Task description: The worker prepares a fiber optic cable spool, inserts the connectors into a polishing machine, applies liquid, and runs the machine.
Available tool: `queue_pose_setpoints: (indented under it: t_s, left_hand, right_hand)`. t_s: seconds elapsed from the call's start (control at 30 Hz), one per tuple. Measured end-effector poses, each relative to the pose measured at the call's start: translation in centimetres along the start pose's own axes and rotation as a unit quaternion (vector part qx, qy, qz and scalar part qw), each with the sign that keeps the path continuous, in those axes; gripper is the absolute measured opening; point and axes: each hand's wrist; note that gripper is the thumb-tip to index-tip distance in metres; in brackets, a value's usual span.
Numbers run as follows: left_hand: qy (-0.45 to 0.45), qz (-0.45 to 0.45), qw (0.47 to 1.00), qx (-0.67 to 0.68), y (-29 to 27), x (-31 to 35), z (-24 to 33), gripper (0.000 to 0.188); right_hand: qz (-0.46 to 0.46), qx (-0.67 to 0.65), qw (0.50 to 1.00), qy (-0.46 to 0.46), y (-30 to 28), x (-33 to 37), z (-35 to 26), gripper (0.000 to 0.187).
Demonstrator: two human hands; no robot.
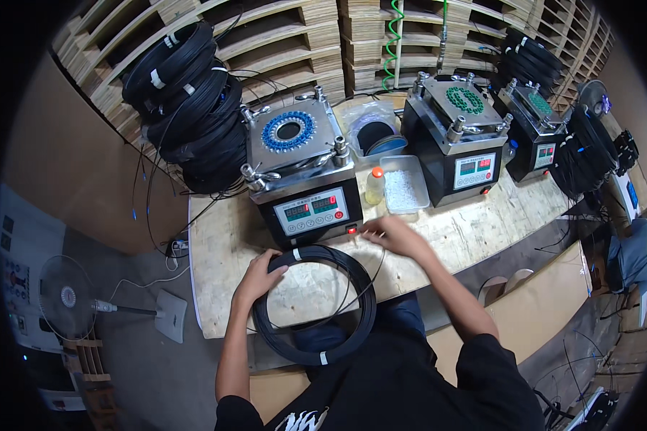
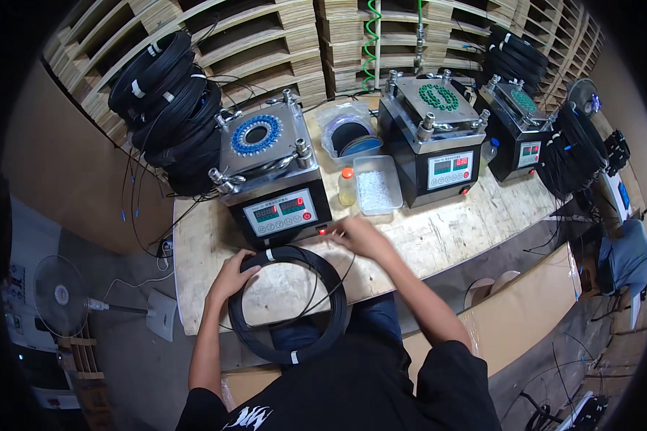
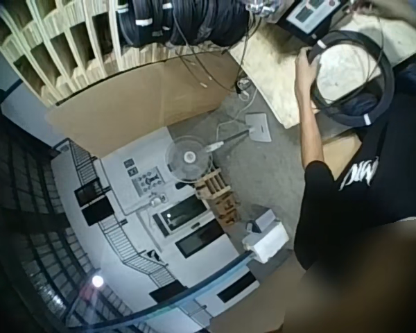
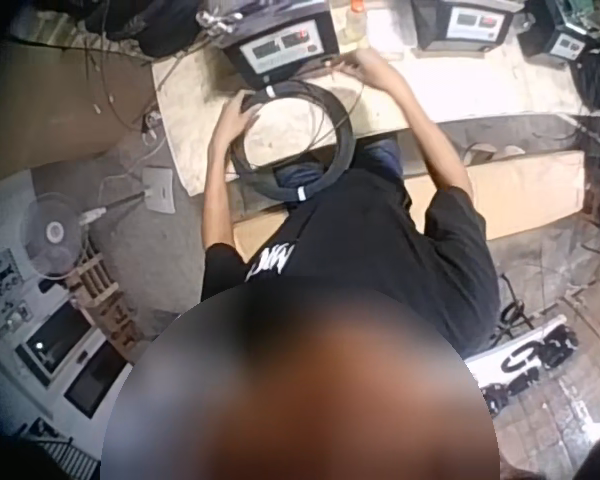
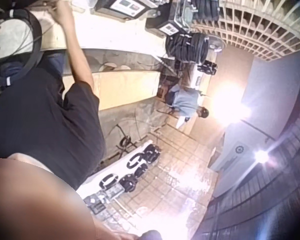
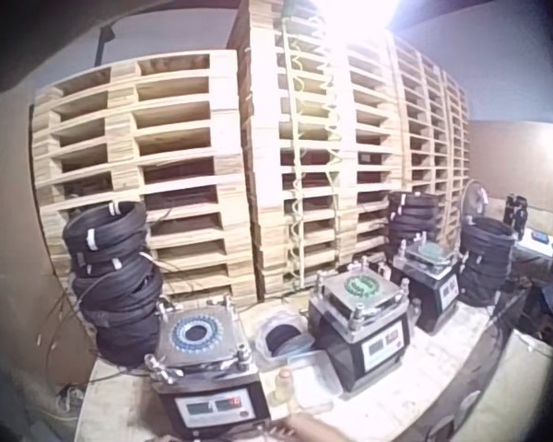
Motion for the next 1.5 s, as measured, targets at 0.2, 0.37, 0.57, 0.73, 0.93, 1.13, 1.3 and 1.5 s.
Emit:
queue_pose_setpoints:
  t_s: [0.2,0.37,0.57,0.73,0.93,1.13,1.3,1.5]
  left_hand:
    - [-0.002,-0.034,0.999,0.002,-0.9,0.8,0.1,0.047]
    - [-0.013,0.055,0.998,0.032,-2.4,-0.6,0.5,0.027]
    - [0.07,0.25,0.944,0.203,-8.9,-9.2,4.1,0.024]
    - [-0.022,0.148,0.932,0.329,-12.1,-16.0,7.7,0.036]
    - [-0.048,0.105,0.903,0.414,-11.9,-17.1,7.4,0.049]
    - [0.026,0.121,0.896,0.427,-14.2,-15.2,12.3,0.053]
    - [0.222,0.239,0.941,0.089,-14.8,-14.2,14.4,0.039]
    - [0.274,0.388,0.88,0.032,-13.5,-14.5,13.3,0.018]
  right_hand:
    - [0.084,0.063,0.988,0.112,-8.1,-4.5,3.6,0.024]
    - [0.07,0.076,0.989,0.107,-7.2,-7.7,8.2,0.029]
    - [0.162,-0.062,0.984,-0.027,-8.5,-14.4,5.1,0.019]
    - [0.069,-0.18,0.981,0.03,-7.5,-20.9,-3.6,0.037]
    - [0.099,-0.33,0.935,0.079,-5.2,-21.6,-4.6,0.016]
    - [0.159,-0.441,0.883,0.033,-8.8,-21.2,-10.6,0.019]
    - [0.182,-0.47,0.864,-0.014,-10.6,-23.1,-16.6,0.021]
    - [0.303,-0.247,0.917,-0.079,-6.8,-24.9,-22.2,0.03]
Point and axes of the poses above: each hand's wrist, its own x-axis away from the middle knuckle, its own y-axis out of the palm, z = x × y, and after that the axes turned 7 degrees about z, right-handed
